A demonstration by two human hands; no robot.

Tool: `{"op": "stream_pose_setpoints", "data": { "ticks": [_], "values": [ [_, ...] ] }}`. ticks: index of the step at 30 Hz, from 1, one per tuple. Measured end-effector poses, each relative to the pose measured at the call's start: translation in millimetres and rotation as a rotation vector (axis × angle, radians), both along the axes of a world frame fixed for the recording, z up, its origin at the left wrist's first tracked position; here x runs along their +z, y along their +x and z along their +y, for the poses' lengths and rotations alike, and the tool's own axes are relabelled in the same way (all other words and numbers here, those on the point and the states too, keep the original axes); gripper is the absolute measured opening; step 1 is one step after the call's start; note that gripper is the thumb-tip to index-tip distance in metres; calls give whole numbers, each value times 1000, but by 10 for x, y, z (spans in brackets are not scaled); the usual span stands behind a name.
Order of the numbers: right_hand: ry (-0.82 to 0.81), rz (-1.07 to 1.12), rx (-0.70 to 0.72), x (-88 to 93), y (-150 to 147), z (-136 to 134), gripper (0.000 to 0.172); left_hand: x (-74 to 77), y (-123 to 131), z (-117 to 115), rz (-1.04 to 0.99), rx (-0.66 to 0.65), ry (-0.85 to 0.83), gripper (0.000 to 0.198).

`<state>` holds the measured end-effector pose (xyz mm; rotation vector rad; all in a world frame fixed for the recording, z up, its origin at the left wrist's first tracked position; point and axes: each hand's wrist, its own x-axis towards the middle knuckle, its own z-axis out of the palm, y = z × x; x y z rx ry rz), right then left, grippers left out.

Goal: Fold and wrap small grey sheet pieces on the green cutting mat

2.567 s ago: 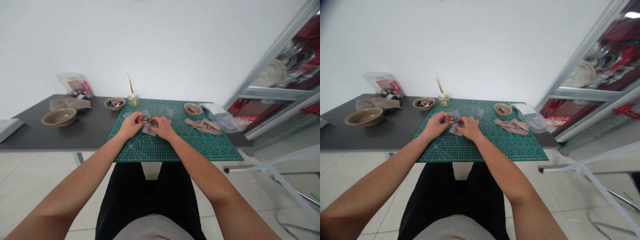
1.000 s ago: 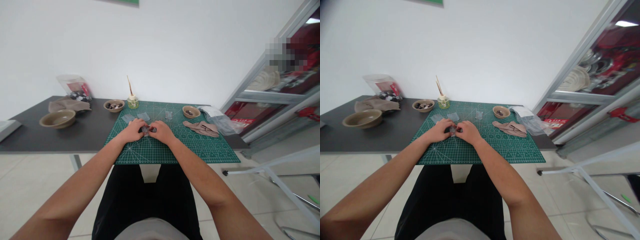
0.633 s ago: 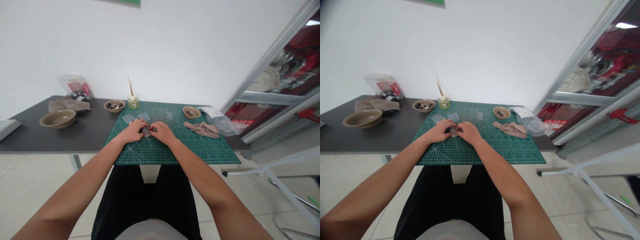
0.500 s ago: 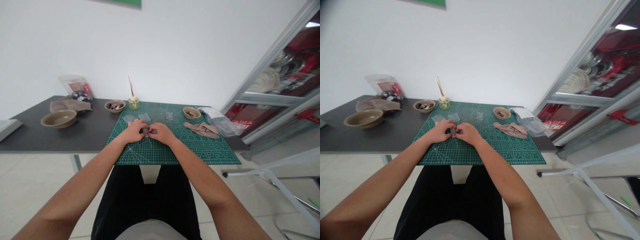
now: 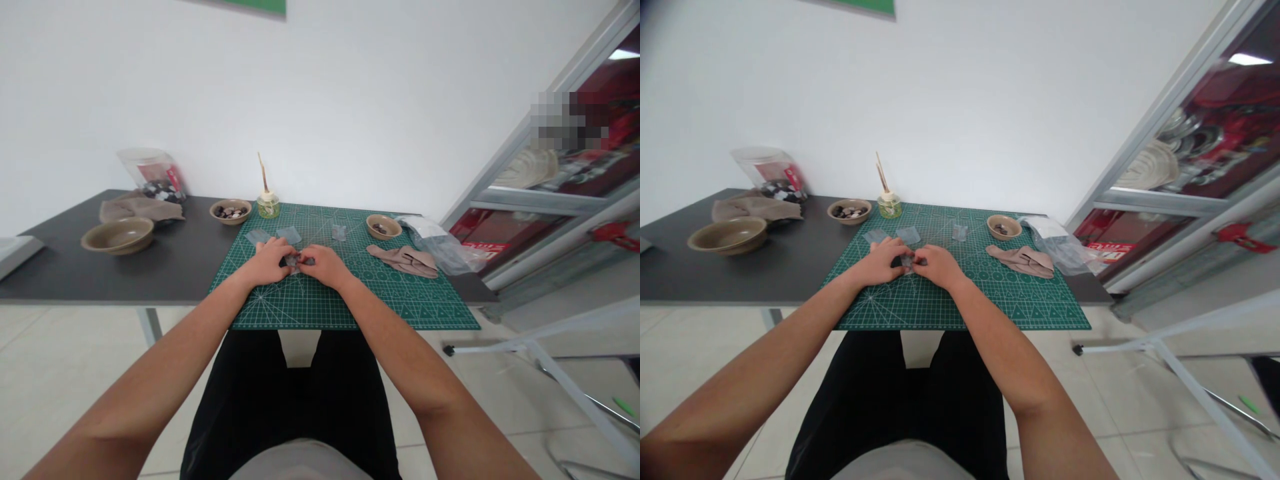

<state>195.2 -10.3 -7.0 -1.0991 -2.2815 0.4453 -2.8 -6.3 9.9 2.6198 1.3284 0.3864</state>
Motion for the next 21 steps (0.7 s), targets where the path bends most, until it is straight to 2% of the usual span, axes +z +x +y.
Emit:
{"op": "stream_pose_setpoints", "data": {
  "ticks": [5,9,17,21],
  "values": [
    [2,0,-48,21,0,-44,14,9,-5,-17,12,18,10,38],
    [4,4,-117,17,10,-36,9,13,5,-24,19,29,8,39],
    [-45,26,4,37,6,-35,7,11,9,-19,17,34,1,36],
    [-27,11,-63,36,3,-42,14,22,9,-30,19,32,1,37]
  ]
}}
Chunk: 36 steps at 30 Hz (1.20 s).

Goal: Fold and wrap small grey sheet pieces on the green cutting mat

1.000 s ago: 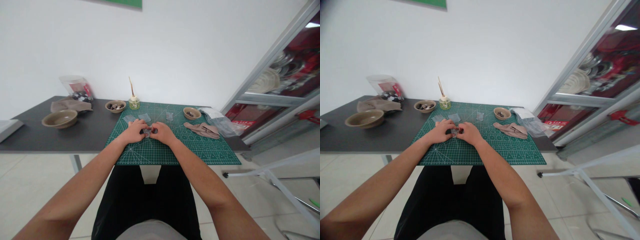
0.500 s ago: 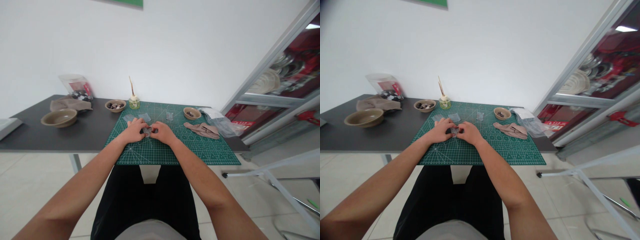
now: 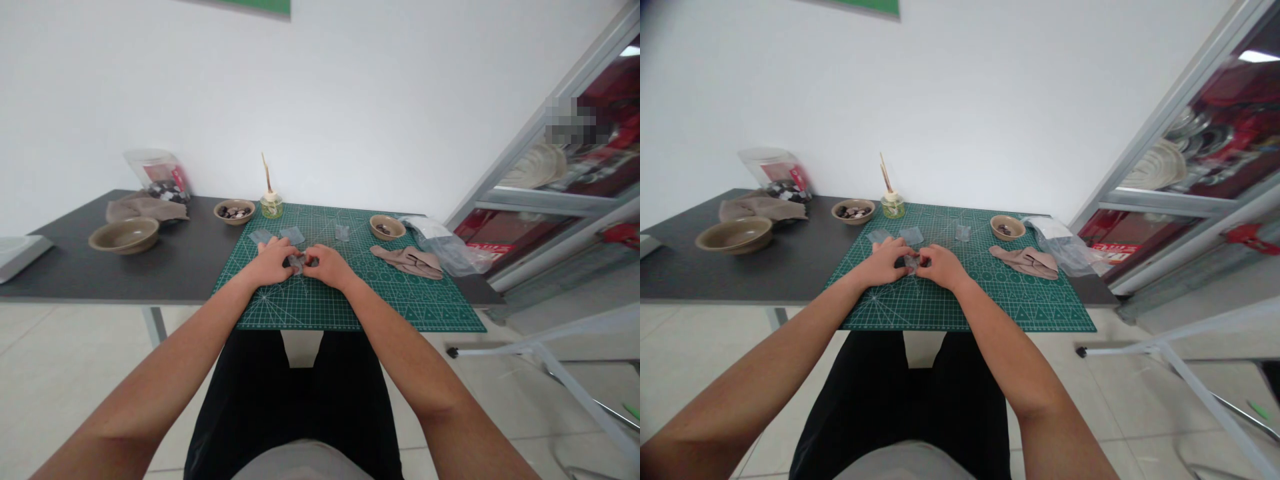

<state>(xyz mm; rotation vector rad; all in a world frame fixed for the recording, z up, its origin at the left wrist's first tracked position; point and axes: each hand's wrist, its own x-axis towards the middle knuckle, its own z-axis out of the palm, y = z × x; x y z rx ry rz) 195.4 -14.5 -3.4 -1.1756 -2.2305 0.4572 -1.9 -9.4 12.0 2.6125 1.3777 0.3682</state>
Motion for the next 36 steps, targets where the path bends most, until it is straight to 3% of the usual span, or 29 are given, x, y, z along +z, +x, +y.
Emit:
{"op": "stream_pose_setpoints", "data": {
  "ticks": [4,12,16,20,28,36],
  "values": [
    [41,-20,-67,-28,-2,25,10,-5,3,6,-3,1,-9,37],
    [90,-39,103,-64,-7,54,13,-21,-8,27,-9,2,-11,34],
    [90,-43,18,-55,-10,17,19,-10,-10,17,-3,-1,5,35],
    [99,-73,-67,-61,-24,24,13,-11,-7,19,7,0,7,36],
    [124,-69,98,-32,-34,39,14,19,3,5,4,6,-15,31],
    [109,-74,-44,-53,-24,26,13,-6,-4,19,3,8,-3,36]
  ]
}}
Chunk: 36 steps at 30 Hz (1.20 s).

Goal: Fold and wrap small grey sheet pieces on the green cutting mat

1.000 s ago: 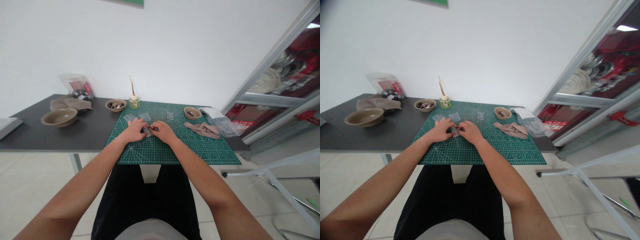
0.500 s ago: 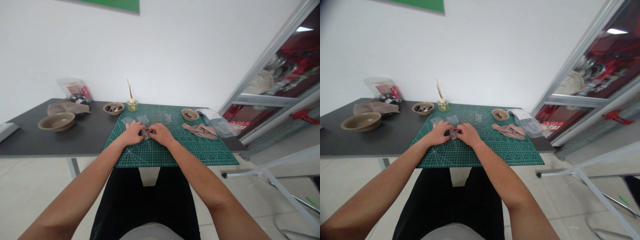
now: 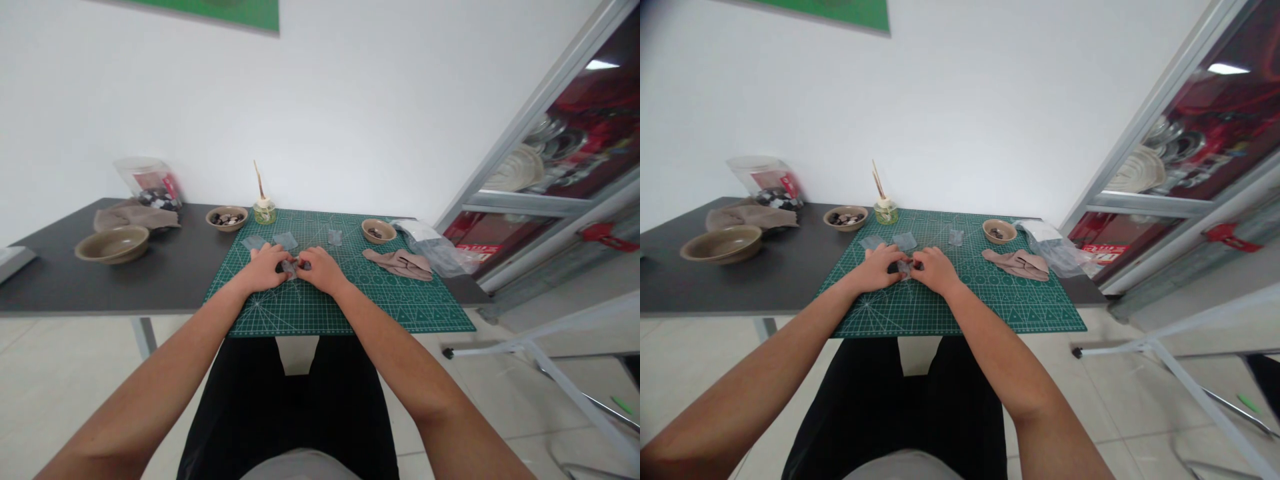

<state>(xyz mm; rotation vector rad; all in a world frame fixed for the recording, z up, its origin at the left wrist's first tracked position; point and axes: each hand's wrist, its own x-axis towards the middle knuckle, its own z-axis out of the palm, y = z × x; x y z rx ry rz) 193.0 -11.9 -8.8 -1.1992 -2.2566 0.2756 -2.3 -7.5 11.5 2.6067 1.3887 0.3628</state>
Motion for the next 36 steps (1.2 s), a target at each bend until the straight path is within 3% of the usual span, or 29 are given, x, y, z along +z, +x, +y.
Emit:
{"op": "stream_pose_setpoints", "data": {
  "ticks": [7,12,17,24,36],
  "values": [
    [-31,43,168,7,-5,17,11,5,-3,5,-10,-7,-8,30],
    [-17,37,117,12,0,-2,18,-8,-15,10,-4,-10,1,32],
    [-3,2,-3,-15,-7,13,11,-11,-6,15,4,-4,-6,33],
    [-18,30,143,-25,-3,45,9,21,2,1,-2,-1,-32,32],
    [-1,34,161,15,1,-28,14,-9,-4,26,-3,-1,-20,30]
  ]
}}
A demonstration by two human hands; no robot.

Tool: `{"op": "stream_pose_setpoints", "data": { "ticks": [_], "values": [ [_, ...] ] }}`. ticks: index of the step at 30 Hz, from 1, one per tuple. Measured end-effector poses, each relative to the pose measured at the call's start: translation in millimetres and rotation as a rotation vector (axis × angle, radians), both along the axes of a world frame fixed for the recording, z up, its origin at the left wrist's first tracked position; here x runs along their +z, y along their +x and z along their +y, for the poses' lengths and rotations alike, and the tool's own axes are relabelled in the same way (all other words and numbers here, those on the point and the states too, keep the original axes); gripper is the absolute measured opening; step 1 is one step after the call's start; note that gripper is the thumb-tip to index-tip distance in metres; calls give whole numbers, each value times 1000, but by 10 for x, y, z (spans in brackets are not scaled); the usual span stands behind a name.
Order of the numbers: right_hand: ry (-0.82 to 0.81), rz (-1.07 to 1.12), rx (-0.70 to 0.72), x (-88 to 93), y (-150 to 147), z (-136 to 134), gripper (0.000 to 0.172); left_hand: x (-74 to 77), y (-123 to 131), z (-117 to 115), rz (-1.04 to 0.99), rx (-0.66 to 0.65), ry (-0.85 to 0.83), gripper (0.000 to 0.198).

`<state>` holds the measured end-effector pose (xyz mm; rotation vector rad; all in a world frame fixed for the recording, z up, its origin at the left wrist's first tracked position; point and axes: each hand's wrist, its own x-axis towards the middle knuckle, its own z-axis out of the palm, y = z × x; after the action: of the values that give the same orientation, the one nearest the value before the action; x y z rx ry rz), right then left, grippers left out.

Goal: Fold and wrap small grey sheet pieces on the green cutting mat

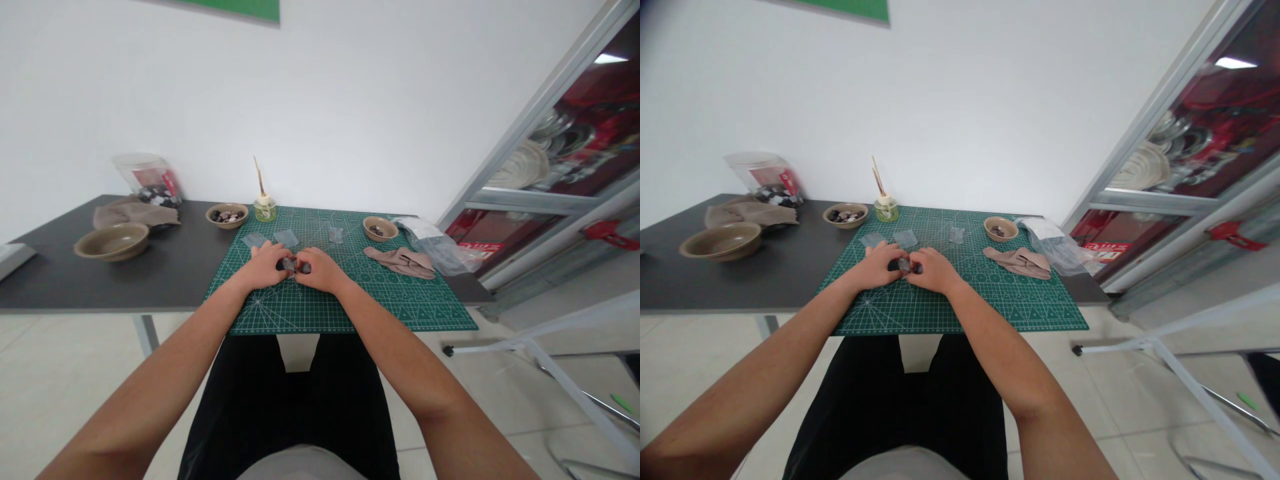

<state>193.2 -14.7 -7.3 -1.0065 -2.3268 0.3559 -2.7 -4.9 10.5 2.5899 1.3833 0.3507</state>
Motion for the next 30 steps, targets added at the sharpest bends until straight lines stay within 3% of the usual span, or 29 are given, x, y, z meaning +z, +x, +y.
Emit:
{"op": "stream_pose_setpoints", "data": {
  "ticks": [7,14,22,30],
  "values": [
    [-1,-12,-10,-45,-9,54,10,8,6,-7,3,-11,-2,29],
    [27,-28,-206,-48,-8,41,18,3,-8,-5,-20,-8,3,35],
    [34,-46,-22,-51,-7,44,12,6,-1,-19,-24,-23,19,29],
    [1,-55,-221,-19,-21,9,16,7,-1,-8,-1,3,1,33]
  ]
}}
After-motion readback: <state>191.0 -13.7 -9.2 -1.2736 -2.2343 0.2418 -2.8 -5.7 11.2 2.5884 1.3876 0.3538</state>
